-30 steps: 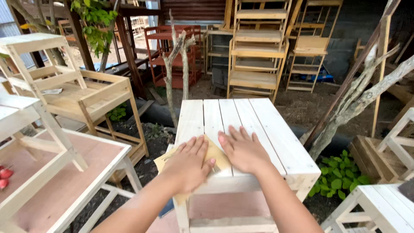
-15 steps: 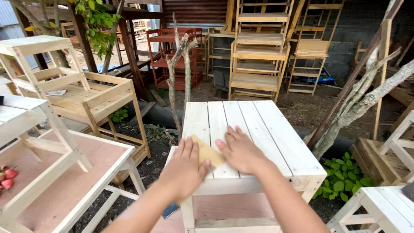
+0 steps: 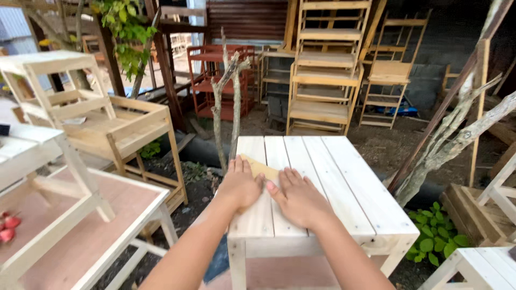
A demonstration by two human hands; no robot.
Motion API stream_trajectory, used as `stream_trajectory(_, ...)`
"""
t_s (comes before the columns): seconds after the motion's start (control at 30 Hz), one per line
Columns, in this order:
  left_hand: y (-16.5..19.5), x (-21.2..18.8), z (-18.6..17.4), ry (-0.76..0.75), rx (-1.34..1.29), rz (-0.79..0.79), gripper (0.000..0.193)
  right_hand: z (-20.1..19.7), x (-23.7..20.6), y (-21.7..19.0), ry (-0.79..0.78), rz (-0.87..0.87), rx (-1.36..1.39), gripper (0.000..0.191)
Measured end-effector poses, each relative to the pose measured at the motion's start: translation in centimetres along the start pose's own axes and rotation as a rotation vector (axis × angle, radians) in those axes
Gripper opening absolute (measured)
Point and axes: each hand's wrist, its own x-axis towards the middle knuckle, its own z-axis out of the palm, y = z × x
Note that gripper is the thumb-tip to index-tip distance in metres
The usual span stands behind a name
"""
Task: The person sands the slatted top and edges of a small wooden stool using a sanding block, rubbing the surface repeatedly and working around the edges. A second person nearby eats fruit and handles a phone while the sanding continues.
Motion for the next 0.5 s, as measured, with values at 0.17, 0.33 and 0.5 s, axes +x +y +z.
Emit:
stream_trajectory(0.17, 0.8, -7.9, 0.8, -0.036, -0.074, -0.018, 0.080, 0.2, -0.5, -0.4, 0.016, -0.018, -0.050, 0.088)
stream_trajectory(0.33, 0.7, -3.7, 0.2, -0.023, 0.068, 0.052, 0.075, 0.0, -0.4, -0.2, -0.022, 0.016, -0.043, 0.090)
stream_trajectory(0.5, -0.3, 4.0, -1.4, -0.021, -0.157, -0.114, 0.079, -0.2, 0.1, 0.0, -0.013, 0.006, -0.032, 0.089)
